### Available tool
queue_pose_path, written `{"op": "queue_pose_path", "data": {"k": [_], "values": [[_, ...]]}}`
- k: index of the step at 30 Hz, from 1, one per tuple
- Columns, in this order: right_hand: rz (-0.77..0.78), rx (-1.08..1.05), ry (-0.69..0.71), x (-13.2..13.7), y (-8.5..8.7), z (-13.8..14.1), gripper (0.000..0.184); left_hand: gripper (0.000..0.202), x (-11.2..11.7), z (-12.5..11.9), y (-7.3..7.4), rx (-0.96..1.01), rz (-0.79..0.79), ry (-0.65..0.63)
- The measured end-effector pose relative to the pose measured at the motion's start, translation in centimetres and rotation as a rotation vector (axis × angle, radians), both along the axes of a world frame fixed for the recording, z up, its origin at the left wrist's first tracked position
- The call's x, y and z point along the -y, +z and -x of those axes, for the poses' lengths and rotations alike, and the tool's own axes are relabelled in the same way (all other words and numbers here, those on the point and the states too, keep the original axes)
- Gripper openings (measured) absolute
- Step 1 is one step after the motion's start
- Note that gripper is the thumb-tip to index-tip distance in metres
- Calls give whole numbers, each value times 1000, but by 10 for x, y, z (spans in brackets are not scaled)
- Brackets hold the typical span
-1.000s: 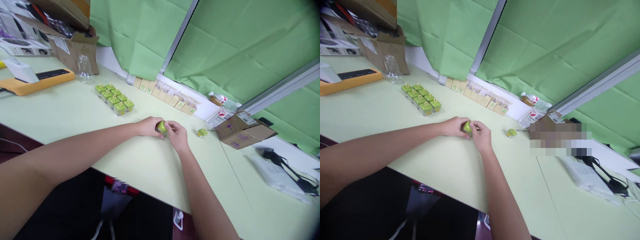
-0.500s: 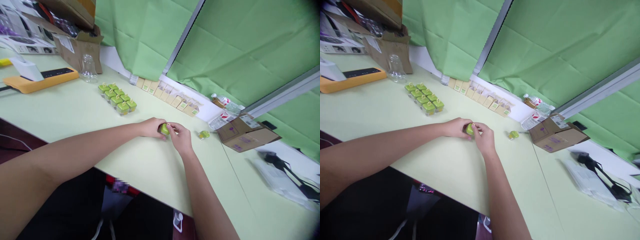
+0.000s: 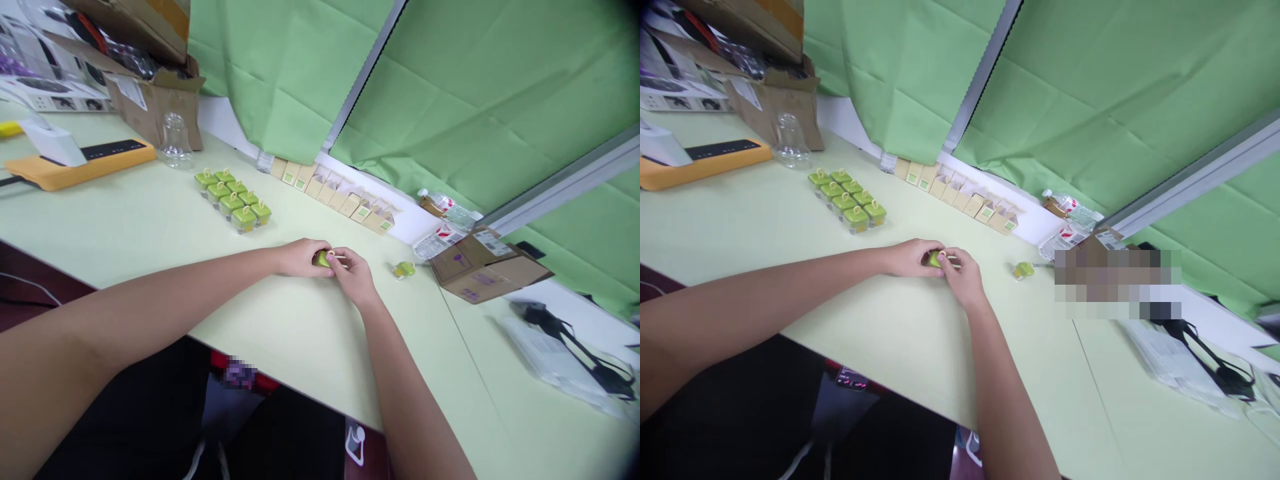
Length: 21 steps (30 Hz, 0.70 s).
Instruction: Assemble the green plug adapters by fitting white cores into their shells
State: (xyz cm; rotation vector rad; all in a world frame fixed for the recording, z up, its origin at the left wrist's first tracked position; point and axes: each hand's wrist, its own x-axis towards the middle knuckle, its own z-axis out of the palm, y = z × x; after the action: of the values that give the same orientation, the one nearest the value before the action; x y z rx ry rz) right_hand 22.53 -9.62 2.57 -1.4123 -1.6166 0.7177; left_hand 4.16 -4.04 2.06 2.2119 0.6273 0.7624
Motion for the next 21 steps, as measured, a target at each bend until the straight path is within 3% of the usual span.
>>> {"op": "queue_pose_path", "data": {"k": [8, 14, 21], "values": [[37, -60, 80, 0, 5, -6, 33, 31, 3, 2, 7, 61, 65, -59], [124, -127, 88, 4, 10, -3, 28, 34, 1, 5, 8, 49, 104, -70], [18, -46, 19, -1, 3, -9, 30, 34, 3, 5, 11, -22, 6, 56]]}}
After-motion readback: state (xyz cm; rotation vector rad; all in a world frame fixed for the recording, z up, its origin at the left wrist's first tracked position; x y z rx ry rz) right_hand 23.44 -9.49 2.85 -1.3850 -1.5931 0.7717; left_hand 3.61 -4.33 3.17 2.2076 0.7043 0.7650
